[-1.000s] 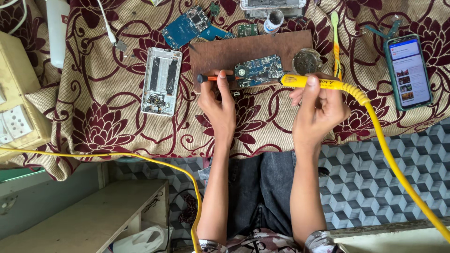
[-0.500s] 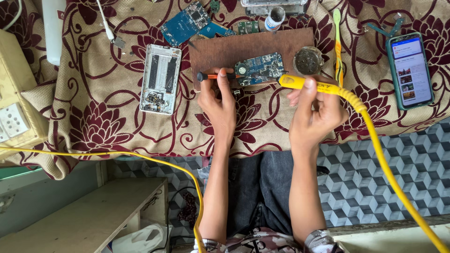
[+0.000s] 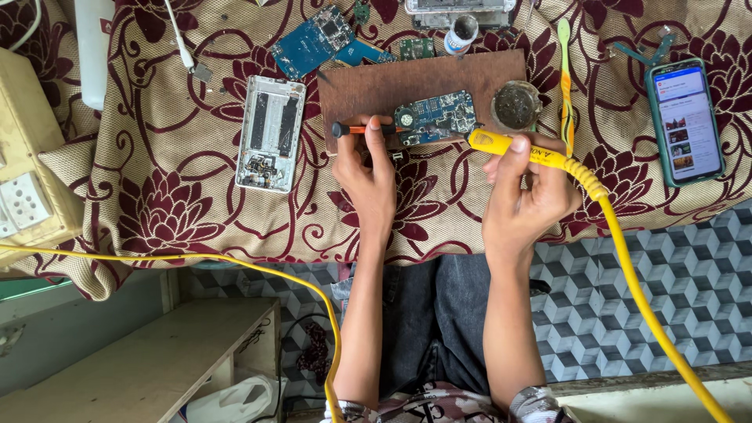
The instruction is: The person uses a soldering iron to apply heat to a circuit board while holding it with a screwdriver. The person repeatedly dips the soldering iron into a small container, likely containing flux or solder, and continues working on the board.
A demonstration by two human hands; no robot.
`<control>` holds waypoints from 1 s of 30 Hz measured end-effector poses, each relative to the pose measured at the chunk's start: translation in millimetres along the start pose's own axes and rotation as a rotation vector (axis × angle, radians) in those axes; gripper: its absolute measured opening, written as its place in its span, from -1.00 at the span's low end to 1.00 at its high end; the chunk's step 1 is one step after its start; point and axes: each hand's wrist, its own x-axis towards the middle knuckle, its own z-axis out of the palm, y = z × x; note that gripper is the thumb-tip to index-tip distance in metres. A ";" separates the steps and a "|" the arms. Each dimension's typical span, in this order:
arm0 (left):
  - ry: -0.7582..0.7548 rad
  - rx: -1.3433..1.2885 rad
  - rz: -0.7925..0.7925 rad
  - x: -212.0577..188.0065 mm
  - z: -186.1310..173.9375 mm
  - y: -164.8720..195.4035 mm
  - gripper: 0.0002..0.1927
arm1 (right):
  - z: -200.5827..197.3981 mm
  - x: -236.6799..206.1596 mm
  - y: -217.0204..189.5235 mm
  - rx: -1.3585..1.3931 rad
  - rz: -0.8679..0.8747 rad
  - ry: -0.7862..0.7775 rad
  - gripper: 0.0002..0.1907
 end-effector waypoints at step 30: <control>-0.001 -0.038 -0.012 -0.6 -0.1 1.2 -0.84 | -1.8 16.2 -14.7 -0.141 0.010 -0.096 -0.91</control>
